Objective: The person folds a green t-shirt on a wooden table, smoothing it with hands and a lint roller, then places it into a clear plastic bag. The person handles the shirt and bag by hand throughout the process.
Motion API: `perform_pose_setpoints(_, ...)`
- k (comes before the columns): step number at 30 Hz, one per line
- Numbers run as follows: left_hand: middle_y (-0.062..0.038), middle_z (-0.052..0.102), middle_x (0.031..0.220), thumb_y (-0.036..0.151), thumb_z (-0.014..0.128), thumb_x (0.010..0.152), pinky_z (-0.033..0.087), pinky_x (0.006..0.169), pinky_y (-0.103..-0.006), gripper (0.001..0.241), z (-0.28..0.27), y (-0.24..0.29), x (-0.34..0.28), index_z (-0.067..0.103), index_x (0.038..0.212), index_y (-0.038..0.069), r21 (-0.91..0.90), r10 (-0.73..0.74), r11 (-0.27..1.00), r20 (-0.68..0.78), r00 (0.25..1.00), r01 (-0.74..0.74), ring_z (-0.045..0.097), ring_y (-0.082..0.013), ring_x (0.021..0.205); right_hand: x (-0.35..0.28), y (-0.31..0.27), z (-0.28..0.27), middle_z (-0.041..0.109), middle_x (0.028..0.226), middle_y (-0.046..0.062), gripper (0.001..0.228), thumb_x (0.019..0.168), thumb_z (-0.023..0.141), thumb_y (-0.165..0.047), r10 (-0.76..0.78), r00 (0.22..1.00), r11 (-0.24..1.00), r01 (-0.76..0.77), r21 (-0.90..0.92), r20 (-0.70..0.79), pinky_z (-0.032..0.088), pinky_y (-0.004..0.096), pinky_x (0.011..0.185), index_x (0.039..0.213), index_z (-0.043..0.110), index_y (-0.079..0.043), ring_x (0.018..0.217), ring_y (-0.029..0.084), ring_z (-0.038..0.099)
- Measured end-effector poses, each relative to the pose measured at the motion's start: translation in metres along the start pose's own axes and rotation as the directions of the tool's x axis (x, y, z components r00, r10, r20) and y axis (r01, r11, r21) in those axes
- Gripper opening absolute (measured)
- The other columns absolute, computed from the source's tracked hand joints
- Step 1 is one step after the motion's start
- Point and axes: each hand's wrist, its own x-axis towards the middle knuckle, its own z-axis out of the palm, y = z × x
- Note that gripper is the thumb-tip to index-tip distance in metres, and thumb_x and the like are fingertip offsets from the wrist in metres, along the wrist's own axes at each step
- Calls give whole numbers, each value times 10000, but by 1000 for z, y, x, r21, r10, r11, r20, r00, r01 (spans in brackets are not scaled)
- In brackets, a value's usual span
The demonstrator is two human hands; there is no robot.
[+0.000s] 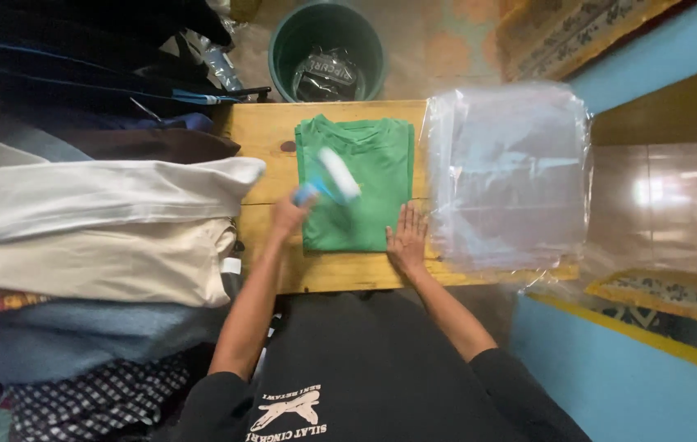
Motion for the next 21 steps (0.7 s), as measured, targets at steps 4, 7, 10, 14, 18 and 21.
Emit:
perform_pose_setpoints(4, -169, 755, 976, 729, 595, 854, 561, 873, -550, 611, 12, 24, -59, 739, 979, 148, 372, 269, 870, 193, 943, -325, 712, -406, 1002, -1, 6, 10, 272, 1671, 231, 720, 1044, 428, -452, -35, 998, 997, 32, -73, -47, 105, 626, 1223, 1604, 326, -12, 1521, 401, 285)
perform_pose_setpoints(7, -177, 755, 1080, 736, 588, 851, 545, 949, -558, 638, -17, 15, -72, 759, 1042, 152, 406, 48, 903, 225, 973, -138, 696, -395, 1106, 2, 9, 10, 305, 1660, 227, 730, 1025, 444, -460, -27, 998, 998, 23, -61, -65, 100, 627, 1223, 1597, 346, -16, 1501, 401, 327)
perform_pose_setpoints(10, -74, 769, 1165, 748, 633, 790, 497, 1029, -507, 627, -46, -18, -71, 777, 1150, 255, 467, -178, 880, 162, 971, 84, 681, -326, 1193, -2, 6, 12, 302, 1660, 241, 708, 1035, 443, -437, -33, 997, 998, 30, -54, -65, 98, 632, 1222, 1585, 362, 2, 1505, 412, 320)
perform_pose_setpoints(14, -100, 764, 907, 730, 757, 636, 566, 866, -420, 507, -62, -48, -53, 816, 854, 276, 384, -249, 892, -24, 968, 239, 733, -336, 992, 9, -2, -2, 281, 1658, 263, 714, 1021, 448, -387, -37, 998, 999, 36, -19, -49, 161, 661, 1190, 1594, 323, 20, 1491, 445, 326)
perform_pose_setpoints(18, -81, 736, 885, 740, 694, 735, 542, 843, -430, 529, -67, -26, -42, 783, 884, 240, 311, -247, 914, -78, 966, 258, 730, -318, 983, 44, -12, -8, 351, 1624, 255, 725, 1001, 484, -403, -80, 996, 996, 78, -42, -41, 249, 633, 1176, 1583, 354, 9, 1499, 424, 343)
perform_pose_setpoints(21, -85, 738, 940, 722, 651, 792, 520, 905, -439, 541, -77, 86, -68, 761, 948, 215, 246, -157, 958, 9, 988, 150, 710, -339, 1037, 90, -18, -11, 380, 1593, 289, 692, 1020, 483, -383, -121, 991, 992, 122, 12, -53, 251, 665, 1168, 1558, 380, 40, 1465, 457, 383)
